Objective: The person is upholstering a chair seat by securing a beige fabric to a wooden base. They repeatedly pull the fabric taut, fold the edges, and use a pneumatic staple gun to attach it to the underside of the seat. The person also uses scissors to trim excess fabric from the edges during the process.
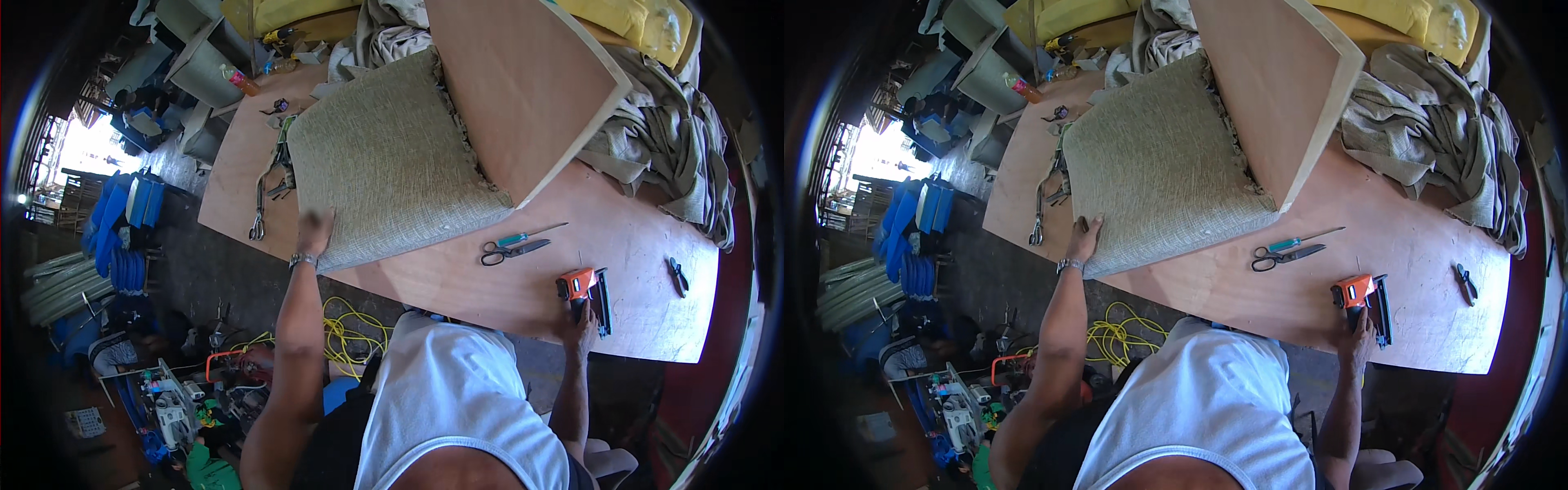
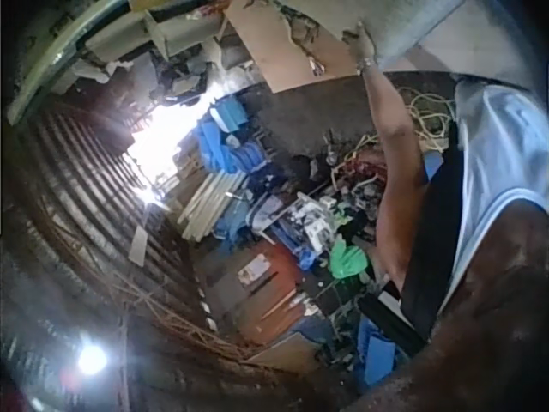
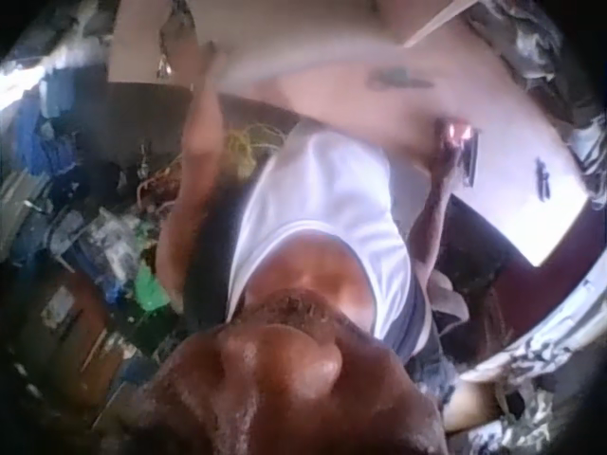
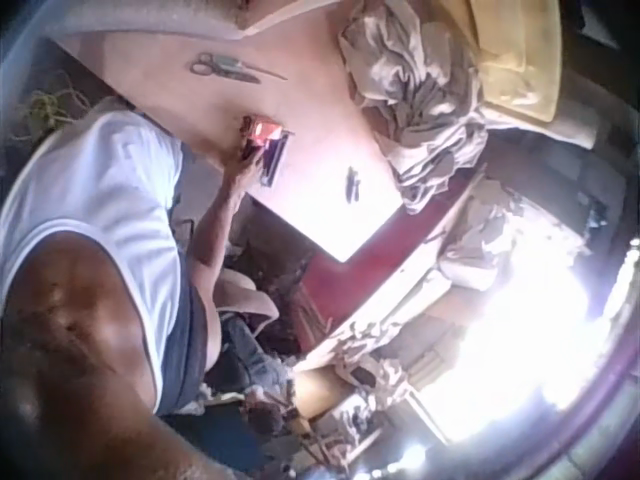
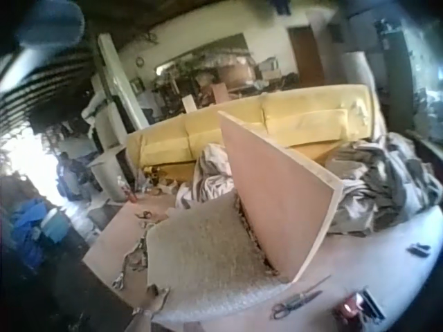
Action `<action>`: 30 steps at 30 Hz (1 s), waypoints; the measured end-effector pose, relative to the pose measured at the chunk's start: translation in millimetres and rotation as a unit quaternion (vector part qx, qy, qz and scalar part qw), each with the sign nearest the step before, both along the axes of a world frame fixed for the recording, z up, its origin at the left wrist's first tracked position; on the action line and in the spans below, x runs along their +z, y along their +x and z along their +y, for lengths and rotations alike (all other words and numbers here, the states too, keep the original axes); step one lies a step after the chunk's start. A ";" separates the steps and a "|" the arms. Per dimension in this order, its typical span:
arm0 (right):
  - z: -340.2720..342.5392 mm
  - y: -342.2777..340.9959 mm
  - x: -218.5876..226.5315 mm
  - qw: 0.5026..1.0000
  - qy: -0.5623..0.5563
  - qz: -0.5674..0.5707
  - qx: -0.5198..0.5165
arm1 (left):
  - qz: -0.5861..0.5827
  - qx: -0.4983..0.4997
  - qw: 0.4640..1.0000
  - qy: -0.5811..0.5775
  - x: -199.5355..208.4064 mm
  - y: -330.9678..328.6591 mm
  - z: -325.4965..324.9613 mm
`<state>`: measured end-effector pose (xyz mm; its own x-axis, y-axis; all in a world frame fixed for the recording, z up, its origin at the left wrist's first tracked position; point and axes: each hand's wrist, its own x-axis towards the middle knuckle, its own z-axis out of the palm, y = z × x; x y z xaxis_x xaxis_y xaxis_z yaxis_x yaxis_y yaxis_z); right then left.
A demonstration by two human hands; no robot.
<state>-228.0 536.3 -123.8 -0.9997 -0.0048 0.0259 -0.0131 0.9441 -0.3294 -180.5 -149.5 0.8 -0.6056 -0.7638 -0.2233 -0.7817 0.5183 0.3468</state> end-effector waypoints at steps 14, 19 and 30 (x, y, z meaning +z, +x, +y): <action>-25.1 -43.2 17.0 0.993 0.110 -0.007 -0.031 | -0.087 -0.337 0.937 -0.013 63.0 19.9 156.6; -78.2 -11.1 52.8 0.989 0.140 0.049 0.008 | 0.054 -0.499 0.858 -0.105 5.1 -83.2 71.1; -174.3 104.8 88.2 0.991 0.049 -0.073 -0.099 | 0.184 -0.519 0.830 -0.088 -63.0 -95.5 61.3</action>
<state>-123.2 362.0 -35.6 -0.9742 0.1970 -0.1099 0.2172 0.9508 -0.2207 -276.0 -88.2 -62.2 -0.9607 0.2097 0.1818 0.2584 0.9150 0.3098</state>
